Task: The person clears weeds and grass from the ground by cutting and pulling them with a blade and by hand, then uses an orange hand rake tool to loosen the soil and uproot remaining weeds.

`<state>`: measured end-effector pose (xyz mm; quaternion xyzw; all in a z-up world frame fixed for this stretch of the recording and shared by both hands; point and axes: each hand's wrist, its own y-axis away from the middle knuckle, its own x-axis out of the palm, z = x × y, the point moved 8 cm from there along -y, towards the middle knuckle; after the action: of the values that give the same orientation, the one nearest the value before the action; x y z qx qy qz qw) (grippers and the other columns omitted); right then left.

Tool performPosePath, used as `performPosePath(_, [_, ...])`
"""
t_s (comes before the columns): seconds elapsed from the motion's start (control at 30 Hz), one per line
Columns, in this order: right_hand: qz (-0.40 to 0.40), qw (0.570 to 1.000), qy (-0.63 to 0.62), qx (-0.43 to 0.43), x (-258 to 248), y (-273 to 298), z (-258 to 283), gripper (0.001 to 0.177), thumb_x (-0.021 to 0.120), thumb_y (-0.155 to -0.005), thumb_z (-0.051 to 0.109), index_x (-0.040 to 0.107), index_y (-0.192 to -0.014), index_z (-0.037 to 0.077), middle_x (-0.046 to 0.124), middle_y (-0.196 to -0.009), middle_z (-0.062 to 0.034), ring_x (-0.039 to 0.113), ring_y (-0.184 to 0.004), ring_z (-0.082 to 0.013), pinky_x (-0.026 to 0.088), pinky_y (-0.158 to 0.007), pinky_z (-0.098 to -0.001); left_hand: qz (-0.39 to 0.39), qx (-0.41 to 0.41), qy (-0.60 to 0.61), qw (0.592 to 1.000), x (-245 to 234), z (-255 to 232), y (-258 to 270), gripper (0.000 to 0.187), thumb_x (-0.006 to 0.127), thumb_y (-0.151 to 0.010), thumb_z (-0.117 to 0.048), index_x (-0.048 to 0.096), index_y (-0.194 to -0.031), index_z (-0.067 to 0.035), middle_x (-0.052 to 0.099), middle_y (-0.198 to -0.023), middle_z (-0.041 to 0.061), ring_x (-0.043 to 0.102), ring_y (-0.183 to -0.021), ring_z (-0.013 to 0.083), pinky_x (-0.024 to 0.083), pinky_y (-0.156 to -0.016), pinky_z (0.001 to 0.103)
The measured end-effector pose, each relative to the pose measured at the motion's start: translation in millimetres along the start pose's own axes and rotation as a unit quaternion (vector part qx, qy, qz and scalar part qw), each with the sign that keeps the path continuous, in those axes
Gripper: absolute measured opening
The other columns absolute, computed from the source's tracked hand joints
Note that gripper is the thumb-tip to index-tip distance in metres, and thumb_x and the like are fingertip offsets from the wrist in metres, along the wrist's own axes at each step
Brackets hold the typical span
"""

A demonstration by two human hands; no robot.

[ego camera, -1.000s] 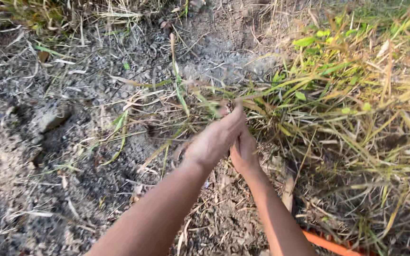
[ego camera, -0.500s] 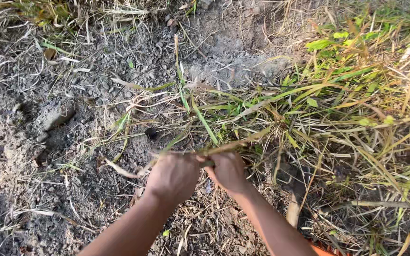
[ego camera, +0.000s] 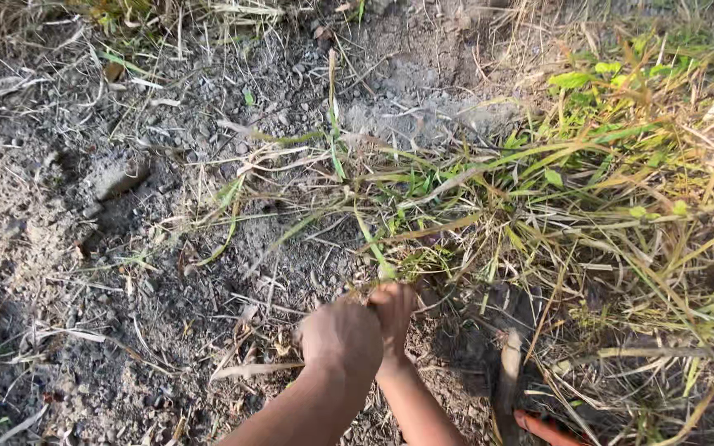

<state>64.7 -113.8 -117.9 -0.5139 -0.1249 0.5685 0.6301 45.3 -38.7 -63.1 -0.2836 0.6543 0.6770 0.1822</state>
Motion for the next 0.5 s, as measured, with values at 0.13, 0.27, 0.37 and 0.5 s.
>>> performPosePath(0.13, [0.091,0.986,-0.033,0.135,20.9,-33.6,-66.2,0.019,0.062,-0.094,0.032,0.060,-0.092,0.014,0.059,-0.081,-0.0029,0.062,-0.077,-0.0177,0.050,-0.068,-0.0356,-0.229,0.109,-0.483,0.838,-61.2,-39.7,25.1,0.052,0.056,-0.095,-0.041,0.055,-0.130,-0.002,0.058,-0.115,0.016,0.054,-0.111,0.0305,0.042,-0.098,0.047])
performPosePath(0.27, [0.179,0.862,-0.360,0.308,10.0,-75.9,-127.7,0.011,0.068,-0.095,0.010,0.069,-0.101,0.000,0.070,-0.089,-0.0080,0.067,-0.077,-0.0177,0.060,-0.065,-0.0268,-0.395,0.175,-0.614,0.660,-118.3,-60.7,8.8,0.063,0.060,-0.093,-0.042,0.048,-0.142,-0.003,0.055,-0.122,0.013,0.050,-0.120,0.0294,0.035,-0.107,0.046])
performPosePath(0.37, [0.349,0.930,-0.032,0.114,6.2,-114.1,-158.4,0.016,0.060,-0.107,0.015,0.071,-0.099,0.007,0.074,-0.088,-0.0030,0.072,-0.078,-0.0170,0.057,-0.069,-0.0245,-0.490,0.222,-0.602,0.590,-150.4,-81.5,-6.5,0.061,0.062,-0.094,-0.038,0.046,-0.143,-0.004,0.054,-0.119,0.007,0.051,-0.116,0.0218,0.035,-0.104,0.041])
performPosePath(0.5, [0.430,0.876,-0.118,0.184,9.6,-143.6,-160.7,0.021,0.058,-0.104,0.007,0.059,-0.123,-0.002,0.065,-0.115,-0.0170,0.065,-0.108,-0.0312,0.053,-0.089,-0.0397,-0.480,0.272,-0.563,0.616,-165.5,-82.5,-35.3,0.034,0.052,-0.101,-0.038,0.057,-0.108,-0.005,0.059,-0.097,0.002,0.056,-0.088,0.0158,0.045,-0.083,0.032])
